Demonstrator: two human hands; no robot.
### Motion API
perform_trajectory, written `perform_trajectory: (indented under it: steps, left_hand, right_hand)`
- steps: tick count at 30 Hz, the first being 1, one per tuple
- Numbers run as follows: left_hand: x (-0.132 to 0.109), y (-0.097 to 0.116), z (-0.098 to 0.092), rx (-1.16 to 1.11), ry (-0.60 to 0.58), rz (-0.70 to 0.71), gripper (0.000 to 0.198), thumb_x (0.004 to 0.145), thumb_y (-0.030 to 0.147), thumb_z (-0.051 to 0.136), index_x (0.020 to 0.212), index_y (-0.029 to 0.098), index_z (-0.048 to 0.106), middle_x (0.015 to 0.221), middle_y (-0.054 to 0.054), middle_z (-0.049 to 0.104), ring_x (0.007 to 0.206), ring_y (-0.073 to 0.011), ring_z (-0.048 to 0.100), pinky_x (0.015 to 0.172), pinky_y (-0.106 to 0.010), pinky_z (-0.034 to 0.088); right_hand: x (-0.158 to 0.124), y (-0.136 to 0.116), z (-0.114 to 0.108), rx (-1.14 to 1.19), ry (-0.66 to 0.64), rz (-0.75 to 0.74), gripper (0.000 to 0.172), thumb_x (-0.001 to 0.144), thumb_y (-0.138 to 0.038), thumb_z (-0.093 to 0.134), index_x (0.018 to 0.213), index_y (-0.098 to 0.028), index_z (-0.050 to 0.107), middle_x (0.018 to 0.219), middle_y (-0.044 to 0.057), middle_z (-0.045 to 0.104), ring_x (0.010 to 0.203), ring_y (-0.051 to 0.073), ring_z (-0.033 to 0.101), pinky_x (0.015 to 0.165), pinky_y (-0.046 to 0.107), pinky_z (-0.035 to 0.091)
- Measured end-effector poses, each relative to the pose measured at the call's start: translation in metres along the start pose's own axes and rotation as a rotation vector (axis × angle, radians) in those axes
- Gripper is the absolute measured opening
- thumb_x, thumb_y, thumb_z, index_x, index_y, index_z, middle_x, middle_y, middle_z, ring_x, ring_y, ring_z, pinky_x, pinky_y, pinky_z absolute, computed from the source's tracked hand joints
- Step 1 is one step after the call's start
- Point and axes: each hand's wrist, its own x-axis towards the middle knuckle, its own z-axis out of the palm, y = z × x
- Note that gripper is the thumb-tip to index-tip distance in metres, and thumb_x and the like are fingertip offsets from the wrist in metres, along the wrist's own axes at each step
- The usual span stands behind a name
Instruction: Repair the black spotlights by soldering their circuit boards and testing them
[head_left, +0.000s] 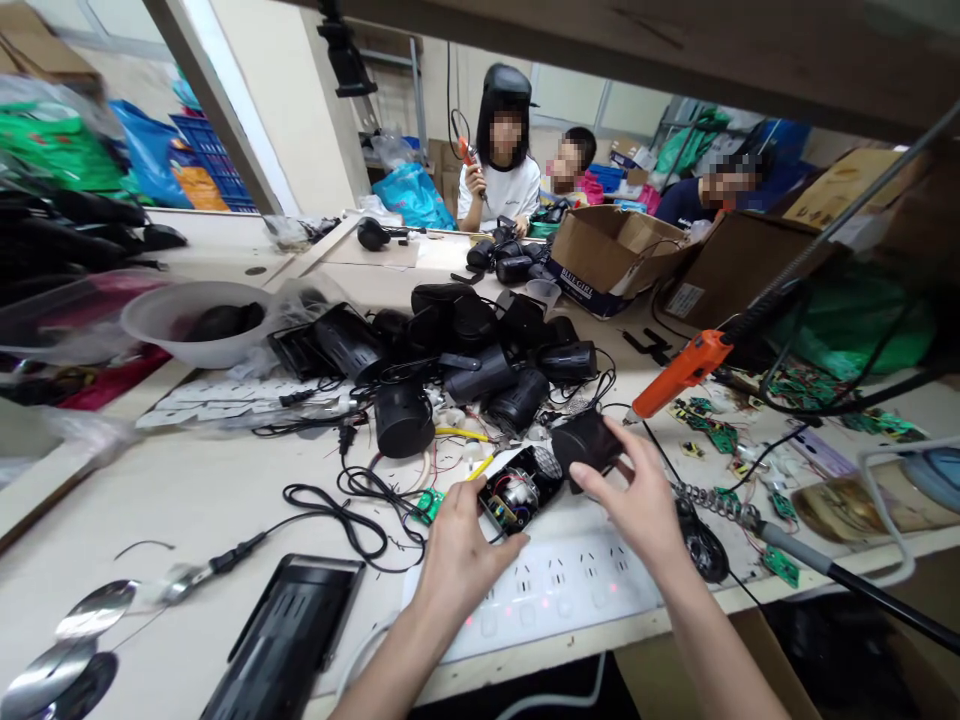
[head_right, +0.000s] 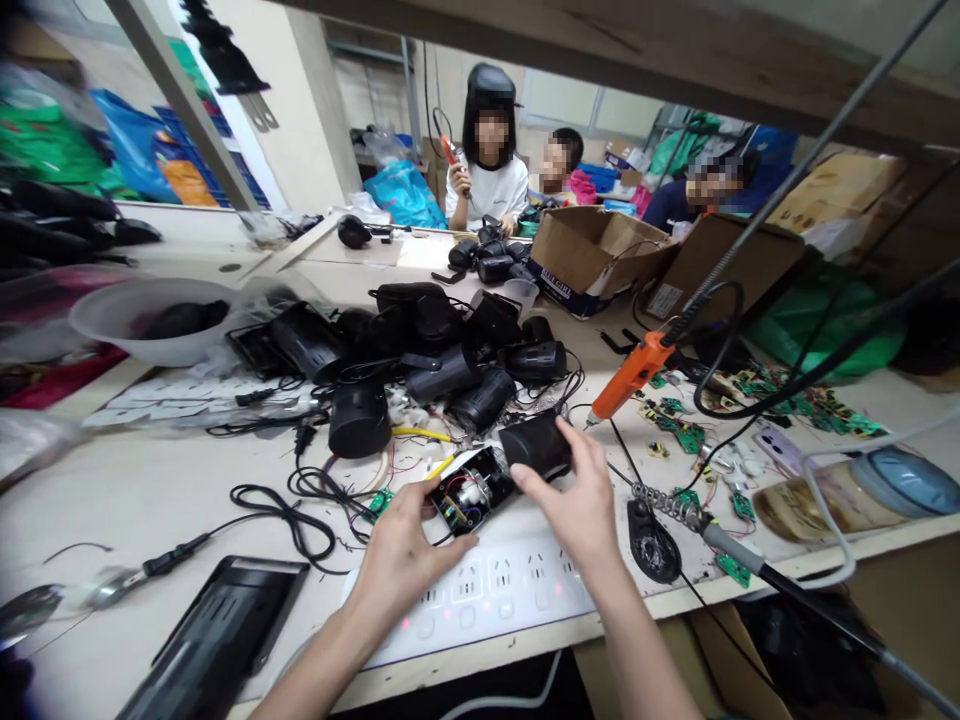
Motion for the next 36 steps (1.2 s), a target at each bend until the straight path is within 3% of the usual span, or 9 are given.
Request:
perform_trajectory:
  steps: [3,6,19,23,27,31,36]
  left_hand:
    - [0.000,-0.002,0.001,-0.003,0.007,0.014,0.063,0.065,0.032,0.078,0.119,0.010,0.054,0.110,-0.014,0.063,0.105,-0.0313,0.064,0.088,-0.046,0.055]
    - [-0.001,-0.003,0.002,-0.010,0.021,0.023,0.062,0.065,0.031,0.078,0.118,0.012,0.053,0.110,-0.013,0.063,0.104,-0.0313,0.064,0.087,-0.047,0.055]
    - [-0.003,0.001,-0.001,-0.014,0.023,0.023,0.061,0.070,0.033,0.074,0.124,0.015,0.051,0.112,-0.012,0.061,0.106,-0.0321,0.063,0.089,-0.049,0.055]
    - [-0.004,0.001,-0.001,-0.023,0.005,0.026,0.062,0.072,0.032,0.073,0.127,0.017,0.049,0.115,-0.012,0.059,0.109,-0.0315,0.060,0.093,-0.050,0.053]
    - [-0.004,0.002,-0.002,-0.025,0.003,0.076,0.059,0.076,0.031,0.071,0.130,0.021,0.049,0.116,-0.010,0.057,0.110,-0.0306,0.059,0.095,-0.051,0.051]
    - [-0.004,0.001,-0.001,0.008,-0.008,0.135,0.055,0.078,0.030,0.071,0.130,0.024,0.052,0.110,-0.009,0.056,0.104,-0.0295,0.059,0.091,-0.051,0.052]
    - [-0.006,-0.001,0.002,0.043,0.000,0.189,0.049,0.080,0.031,0.071,0.126,0.027,0.057,0.109,-0.008,0.051,0.100,-0.0284,0.058,0.088,-0.050,0.053]
  right_hand:
    - [0.019,0.017,-0.008,-0.210,0.102,0.022,0.071,0.068,-0.057,0.072,0.129,-0.022,0.061,0.123,0.014,0.055,0.119,0.035,0.055,0.103,0.054,0.045]
    - [0.028,0.031,-0.004,-0.335,0.120,0.012,0.071,0.067,-0.057,0.072,0.127,-0.020,0.063,0.123,0.016,0.054,0.119,0.036,0.054,0.105,0.054,0.042]
    - [0.022,0.054,0.003,-0.460,0.089,-0.067,0.073,0.079,-0.068,0.057,0.131,-0.016,0.062,0.133,0.021,0.052,0.122,0.039,0.051,0.104,0.056,0.041]
    - [0.014,0.048,0.002,-0.498,0.136,-0.184,0.069,0.087,-0.069,0.047,0.127,-0.015,0.063,0.127,0.020,0.054,0.118,0.038,0.052,0.100,0.058,0.044]
    - [0.001,0.028,0.002,-0.403,0.191,-0.352,0.042,0.094,-0.051,0.051,0.111,-0.017,0.067,0.110,0.015,0.060,0.107,0.031,0.057,0.092,0.051,0.049]
    - [-0.020,0.007,0.010,-0.200,0.043,-0.381,0.016,0.096,-0.028,0.052,0.095,-0.020,0.066,0.092,0.008,0.063,0.084,0.020,0.063,0.072,0.033,0.054]
    - [-0.038,0.000,0.027,-0.065,-0.093,-0.383,0.015,0.096,-0.020,0.051,0.093,-0.020,0.065,0.087,0.005,0.063,0.077,0.017,0.064,0.066,0.027,0.054]
